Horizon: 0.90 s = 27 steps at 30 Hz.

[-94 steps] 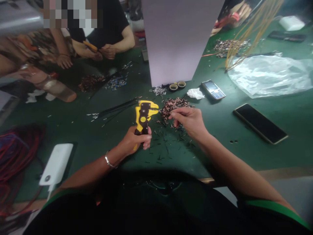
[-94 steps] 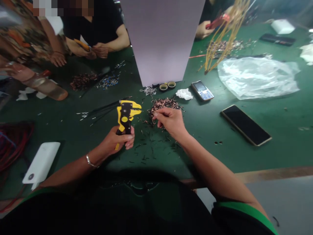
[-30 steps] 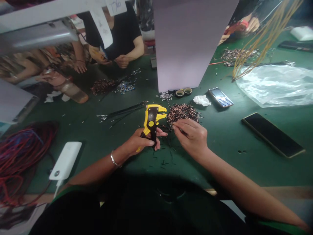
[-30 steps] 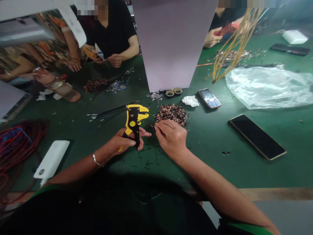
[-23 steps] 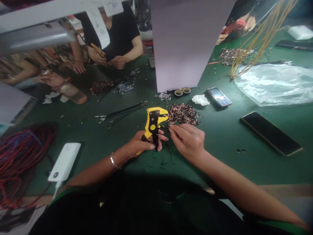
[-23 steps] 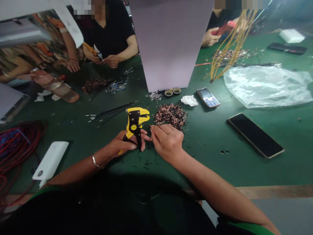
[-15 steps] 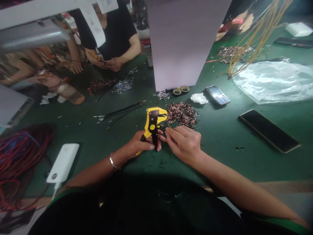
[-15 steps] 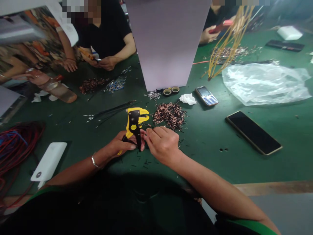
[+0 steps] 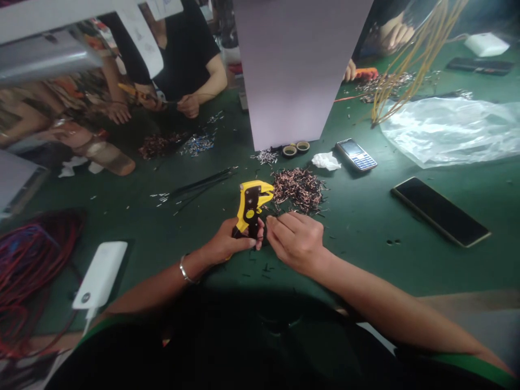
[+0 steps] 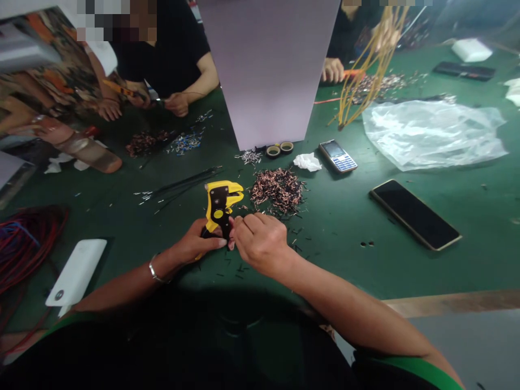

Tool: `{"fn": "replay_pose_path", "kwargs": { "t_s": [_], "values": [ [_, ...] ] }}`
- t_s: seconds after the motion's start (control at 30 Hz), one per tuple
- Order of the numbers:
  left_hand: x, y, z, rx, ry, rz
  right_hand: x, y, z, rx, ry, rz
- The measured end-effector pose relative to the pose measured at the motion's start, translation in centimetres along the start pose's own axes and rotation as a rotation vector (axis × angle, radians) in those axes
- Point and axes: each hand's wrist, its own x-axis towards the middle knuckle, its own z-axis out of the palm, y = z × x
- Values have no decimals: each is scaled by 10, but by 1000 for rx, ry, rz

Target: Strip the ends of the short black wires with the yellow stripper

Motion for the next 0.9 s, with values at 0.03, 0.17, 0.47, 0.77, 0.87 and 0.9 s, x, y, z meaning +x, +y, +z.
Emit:
{"fn": "replay_pose_path", "kwargs": {
  "t_s": [0.03,0.17,0.47,0.77,0.87,0.9],
  "values": [
    [0,-1,-1,29,1,0,0,0,0,8,5,-3],
    [-2,-6,-4,108,38,-11,0,-1,1,2,9,-21],
    [-3,-11,-3,130,140,-70,-4,-2,4,12,-23,15],
    [-2,-12,-2,107,256,-99,-3,-1,4,134,-84,157],
    [1,-8,-3,11,225,-116,-3,4,4,267,-90,268],
    [2,-7,-4,-33,194,-121,-2,7,3,318,-93,316]
  ]
}}
